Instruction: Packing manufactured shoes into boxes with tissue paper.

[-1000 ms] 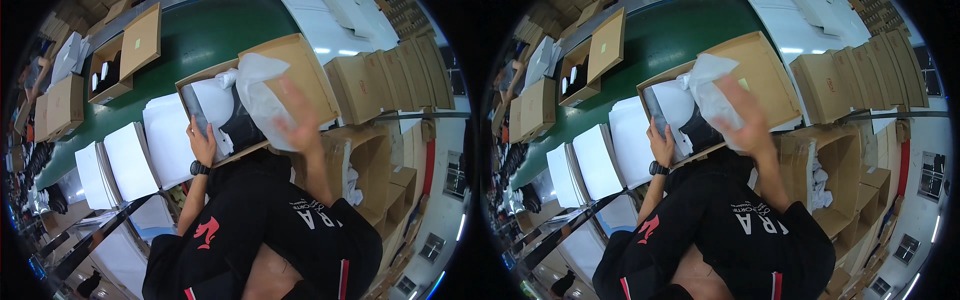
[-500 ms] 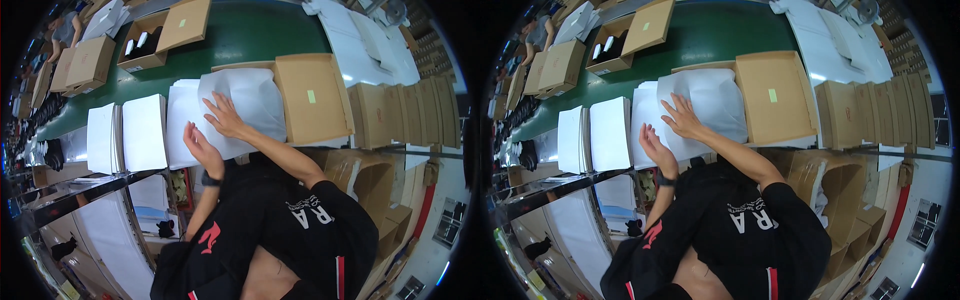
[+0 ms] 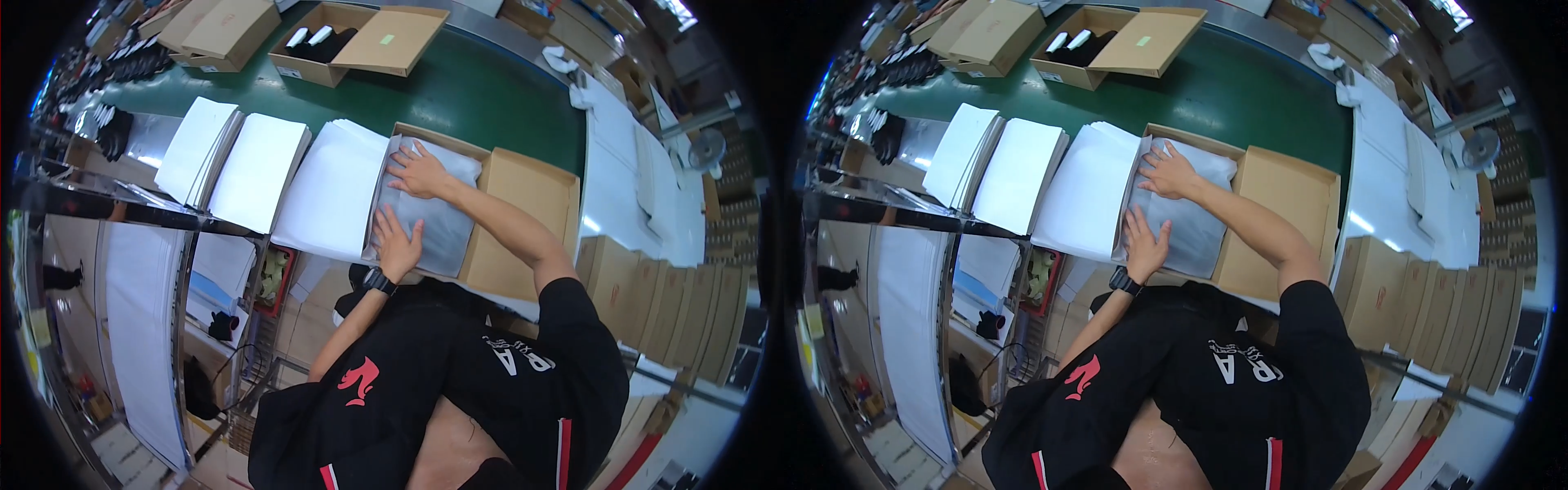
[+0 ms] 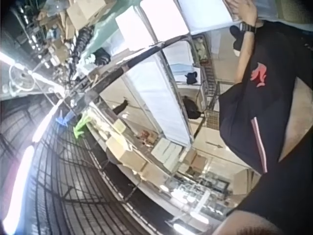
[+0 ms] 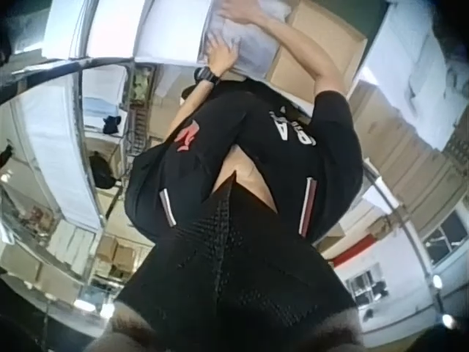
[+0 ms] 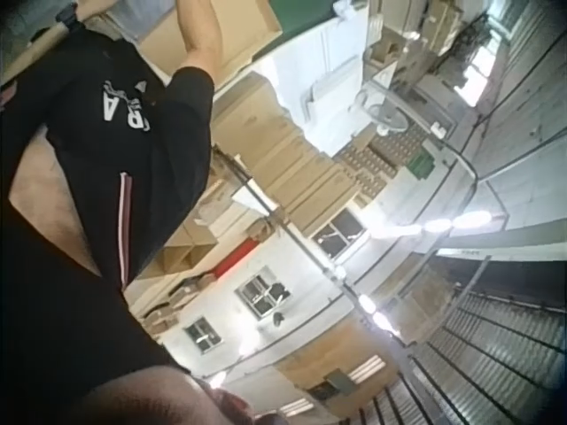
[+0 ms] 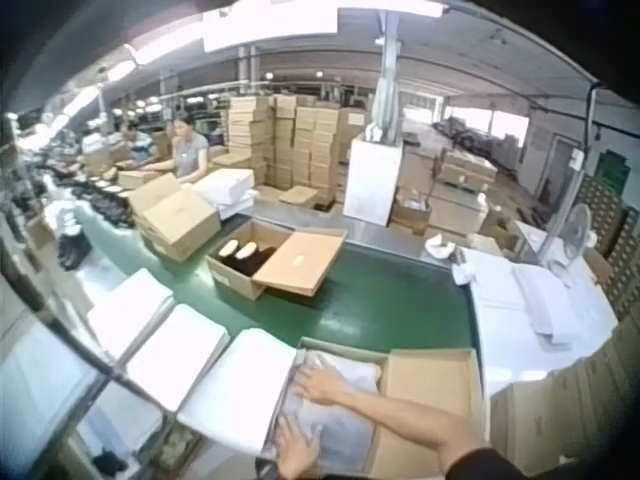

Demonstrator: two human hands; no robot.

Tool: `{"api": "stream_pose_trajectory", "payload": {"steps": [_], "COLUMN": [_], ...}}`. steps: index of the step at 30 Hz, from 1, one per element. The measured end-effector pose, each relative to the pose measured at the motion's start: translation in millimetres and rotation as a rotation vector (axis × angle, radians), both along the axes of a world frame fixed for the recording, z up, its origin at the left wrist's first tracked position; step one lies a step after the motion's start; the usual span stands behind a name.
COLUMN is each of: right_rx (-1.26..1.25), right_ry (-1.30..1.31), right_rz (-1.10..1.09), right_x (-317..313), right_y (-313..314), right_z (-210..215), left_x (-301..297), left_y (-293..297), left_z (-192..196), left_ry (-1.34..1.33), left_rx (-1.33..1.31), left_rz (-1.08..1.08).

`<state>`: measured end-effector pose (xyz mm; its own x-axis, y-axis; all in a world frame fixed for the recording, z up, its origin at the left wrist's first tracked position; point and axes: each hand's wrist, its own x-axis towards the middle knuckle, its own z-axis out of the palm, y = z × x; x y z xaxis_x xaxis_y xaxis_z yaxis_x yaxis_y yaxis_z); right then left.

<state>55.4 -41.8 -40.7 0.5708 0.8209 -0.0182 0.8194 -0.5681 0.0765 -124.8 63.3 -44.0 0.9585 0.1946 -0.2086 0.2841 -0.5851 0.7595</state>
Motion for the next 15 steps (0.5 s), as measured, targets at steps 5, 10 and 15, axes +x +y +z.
{"api": "stream_pose_trajectory", "payload": {"steps": [5, 10, 15], "right_rx": [-0.061, -0.202, 0.668], "right_ry": [0.191, 0.291, -0.017], "right_rz": [-0.106, -0.231, -0.804], "right_x": [15.5, 1.0, -82.5], "right_y": [0.3, -2.2, -152.5], "right_z": [-0.8, 28.9, 82.8], "left_x": [16.8, 26.9, 1.1], "left_y": [8.9, 35.6, 62.7], "left_z": [-13.6, -57.7, 82.9], "left_ry": [0.174, 0.178, 0.306], "left_rx": [0.026, -0.051, -0.591], "left_rz": [0.021, 0.012, 0.054]}}
